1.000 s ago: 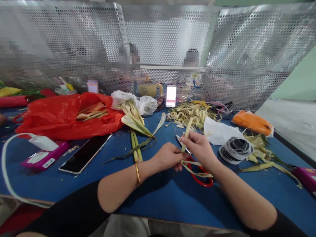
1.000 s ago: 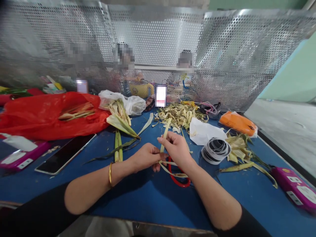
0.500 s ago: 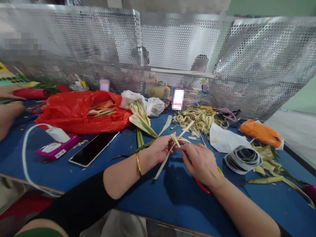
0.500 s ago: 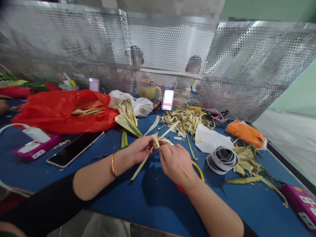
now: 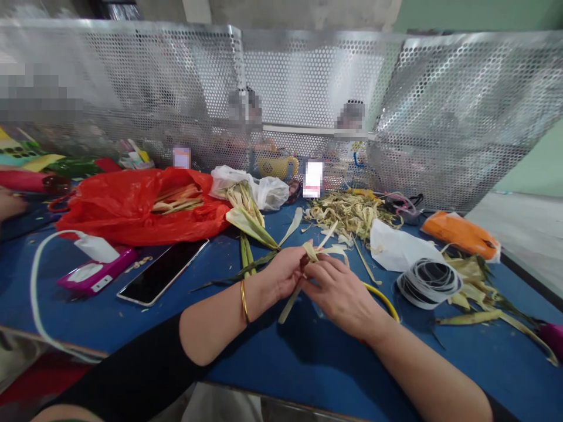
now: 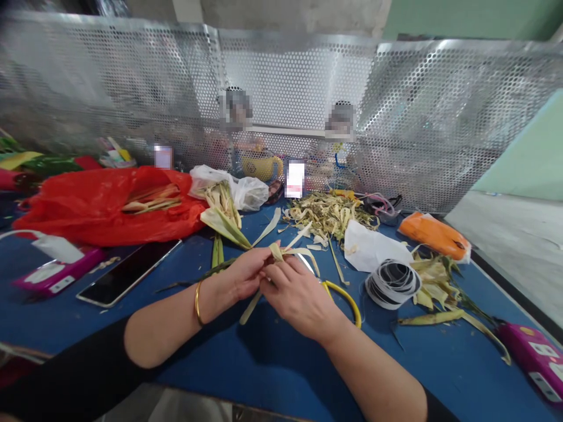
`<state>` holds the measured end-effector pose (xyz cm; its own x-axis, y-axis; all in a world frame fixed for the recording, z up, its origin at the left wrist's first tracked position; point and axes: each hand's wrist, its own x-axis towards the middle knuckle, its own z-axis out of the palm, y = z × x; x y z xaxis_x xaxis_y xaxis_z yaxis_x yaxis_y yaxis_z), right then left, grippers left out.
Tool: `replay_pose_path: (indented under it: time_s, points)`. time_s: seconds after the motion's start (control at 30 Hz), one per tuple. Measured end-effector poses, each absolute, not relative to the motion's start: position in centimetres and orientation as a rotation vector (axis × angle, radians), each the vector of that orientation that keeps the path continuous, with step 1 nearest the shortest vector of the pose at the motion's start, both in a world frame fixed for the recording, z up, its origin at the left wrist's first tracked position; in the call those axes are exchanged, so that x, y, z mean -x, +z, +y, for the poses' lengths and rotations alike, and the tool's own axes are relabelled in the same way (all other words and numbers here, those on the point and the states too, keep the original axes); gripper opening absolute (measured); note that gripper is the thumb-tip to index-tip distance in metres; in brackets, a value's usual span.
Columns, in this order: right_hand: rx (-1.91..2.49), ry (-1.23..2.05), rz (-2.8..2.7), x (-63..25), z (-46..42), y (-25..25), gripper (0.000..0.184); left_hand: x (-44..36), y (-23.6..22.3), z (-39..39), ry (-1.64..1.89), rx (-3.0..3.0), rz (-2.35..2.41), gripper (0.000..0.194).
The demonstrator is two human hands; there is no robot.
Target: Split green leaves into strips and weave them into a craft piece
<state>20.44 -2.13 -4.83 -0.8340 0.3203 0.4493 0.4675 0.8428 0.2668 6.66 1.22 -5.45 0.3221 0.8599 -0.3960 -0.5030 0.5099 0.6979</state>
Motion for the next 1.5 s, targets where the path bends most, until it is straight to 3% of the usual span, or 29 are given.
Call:
replay_pose_path:
  time_s: [0.13, 0.37, 0.53, 0.83, 1.0, 1.2, 1.5]
  points:
    - [0.590, -0.433, -2.636, -20.2, -2.1, -5.3, 0.018, -7.0, -6.3, 0.8, 0.889, -0.600, 0.781, 0.024]
    - [1.187, 0.291, -1.772, -21.5, -0.9, -5.4, 0.014, -6.6, -5.8, 0.5, 0.922, -0.893, 0.848, 0.035]
    - [1.401, 0.753, -1.611, -21.8, 0.2, -6.3, 0.023, -6.6, -5.5, 0.2, 0.955, -1.057, 0.943, 0.040]
    - [1.368, 0.881, -1.466, -21.8, 0.2, -6.0, 0.019, -6.2, -5.0, 0.4, 0.965, -1.315, 0.876, 0.019]
    - [1.347, 0.837, -1.493, -21.6, 0.2, -6.0, 0.016, -6.5, -5.3, 0.1, 0.989, -1.197, 0.848, 0.031]
    - [1.287, 0.859, -1.499, -21.3, -0.1, -5.6, 0.017, -6.9, -5.4, 0.0, 1.139, -1.197, 0.924, 0.031]
    - [1.322, 1.170, -1.459, -20.8, -0.5, -6.2, 0.021, -6.9, -5.4, 0.5, 1.299, -0.805, 0.998, 0.030]
